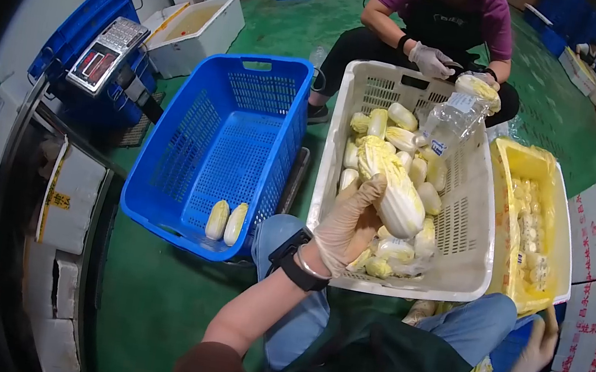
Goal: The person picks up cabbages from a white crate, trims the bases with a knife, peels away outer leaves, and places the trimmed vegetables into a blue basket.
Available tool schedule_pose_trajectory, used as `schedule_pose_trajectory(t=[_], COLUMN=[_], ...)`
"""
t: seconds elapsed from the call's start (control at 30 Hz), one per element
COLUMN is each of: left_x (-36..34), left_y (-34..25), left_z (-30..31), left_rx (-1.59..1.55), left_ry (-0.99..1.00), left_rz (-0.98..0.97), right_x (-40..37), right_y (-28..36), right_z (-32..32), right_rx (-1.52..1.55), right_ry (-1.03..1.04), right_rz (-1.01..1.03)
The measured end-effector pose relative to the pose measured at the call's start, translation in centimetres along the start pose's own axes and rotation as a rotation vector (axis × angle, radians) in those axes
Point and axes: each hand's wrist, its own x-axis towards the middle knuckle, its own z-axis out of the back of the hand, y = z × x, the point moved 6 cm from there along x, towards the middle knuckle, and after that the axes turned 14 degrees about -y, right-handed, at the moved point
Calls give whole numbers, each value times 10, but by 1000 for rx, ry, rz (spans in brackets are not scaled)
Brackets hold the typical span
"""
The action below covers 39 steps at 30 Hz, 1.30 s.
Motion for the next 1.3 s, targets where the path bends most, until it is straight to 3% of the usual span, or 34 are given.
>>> schedule_pose_trajectory(t=[0.03, 0.07, 0.17, 0.23, 0.33, 0.43, 0.5, 0.57, 0.63, 0.7, 0.77, 0.83, 0.9, 1.0, 1.07, 1.1, 1.17, 1.23, 1.3], left_x=[-7, -11, -24, -30, -31, -32, -22, -10, 2, 31, 36, 37, 41, 34, 26, 22, 12, 2, -6], left_y=[-2, -2, -5, -14, -36, -54, -71, -113, -167, -229, -276, -305, -322, -330, -326, -318, -316, -301, -294], left_z=[-3, -2, 0, 6, 33, 50, 61, 78, 105, 172, 224, 287, 365, 467, 519, 516, 601, 558, 577], left_rx=[10, 17, 20, -17, -6, 3, -82, -125, 185, 714, 1168, 1624, 1968, 2048, 2032, 2023, 2281, 1909, 1405], left_ry=[0, -4, -44, -13, -137, -232, -230, -270, -342, -455, -839, -980, -1020, -1095, -1119, -1153, -979, -1041, -1082], left_rz=[26, 46, 64, 34, -89, -161, -111, -228, -304, -366, -357, -260, -87, 181, 375, 371, 538, 749, 663], right_x=[-7, -30, -86, -112, -140, -164, -174, -173, -143, -118, -86, -58, -50, -46, -45, -46, -51, -46, -36], right_y=[13, 26, 53, 64, 61, 52, 47, 35, -4, -25, -70, -118, -162, -198, -228, -240, -255, -269, -288], right_z=[-6, -46, -140, -171, -196, -214, -223, -222, -226, -236, -243, -248, -255, -278, -300, -314, -340, -375, -408], right_rx=[-3, -95, 146, 205, 221, 166, 218, 268, 88, 76, 7, -100, -522, -630, -725, -771, -793, -728, -703], right_ry=[-8, 72, 518, 585, 499, 616, 839, 901, 798, 714, 665, 729, 929, 1028, 1075, 1069, 984, 801, 702], right_rz=[2, 313, 533, 618, 793, 634, 733, 766, 391, 287, 164, 93, 84, 367, 420, 423, 432, 468, 494])
